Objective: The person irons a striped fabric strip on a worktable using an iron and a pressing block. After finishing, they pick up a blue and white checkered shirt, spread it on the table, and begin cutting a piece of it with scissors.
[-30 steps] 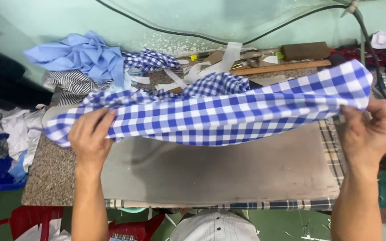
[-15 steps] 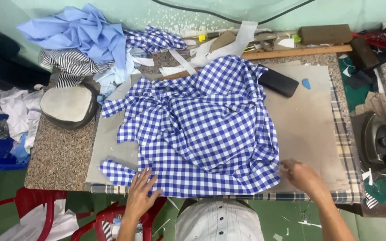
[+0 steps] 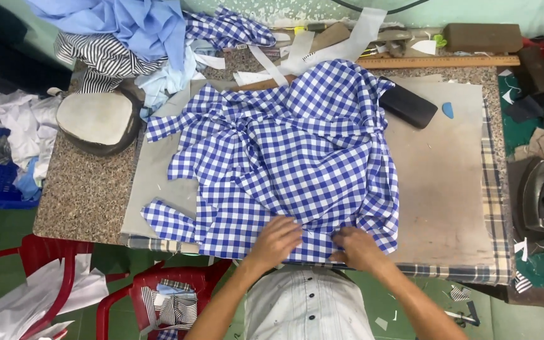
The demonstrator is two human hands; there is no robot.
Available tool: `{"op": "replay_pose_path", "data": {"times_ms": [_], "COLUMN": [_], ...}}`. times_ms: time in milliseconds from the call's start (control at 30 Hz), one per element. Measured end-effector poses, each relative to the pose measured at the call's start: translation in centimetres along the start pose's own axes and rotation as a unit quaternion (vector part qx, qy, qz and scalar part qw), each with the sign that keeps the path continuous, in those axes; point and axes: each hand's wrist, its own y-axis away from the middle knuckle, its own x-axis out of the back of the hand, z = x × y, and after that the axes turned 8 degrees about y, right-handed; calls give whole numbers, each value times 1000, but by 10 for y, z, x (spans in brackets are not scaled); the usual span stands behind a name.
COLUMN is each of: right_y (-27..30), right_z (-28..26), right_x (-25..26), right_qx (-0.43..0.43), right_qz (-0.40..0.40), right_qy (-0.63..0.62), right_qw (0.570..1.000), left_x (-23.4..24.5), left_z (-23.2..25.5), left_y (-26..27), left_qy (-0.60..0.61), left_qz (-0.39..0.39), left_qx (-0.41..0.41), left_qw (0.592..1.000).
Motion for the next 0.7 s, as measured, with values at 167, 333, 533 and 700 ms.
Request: {"op": "replay_pose_path", "data": {"times_ms": [167, 333, 533, 700], "right_y": [9, 22, -45, -84], "right_z": [-10, -23, -25, 18], "right_x": [17, 86, 34, -5], "right_qx": [154, 136, 78, 48], "right_qz": [98, 58, 32, -79], "right_qy": [-138, -372, -58, 44], "right_qw": [974, 916, 995, 995], "left_x": [7, 35, 164, 247], "left_z": [31, 25, 75, 37], "left_y": [-35, -45, -60, 45], "left_qy": [107, 136, 311, 410], "left_qz": [-217, -208, -134, 112], "left_qx": [14, 43, 9, 22], "left_qw": [970, 968, 941, 905]}}
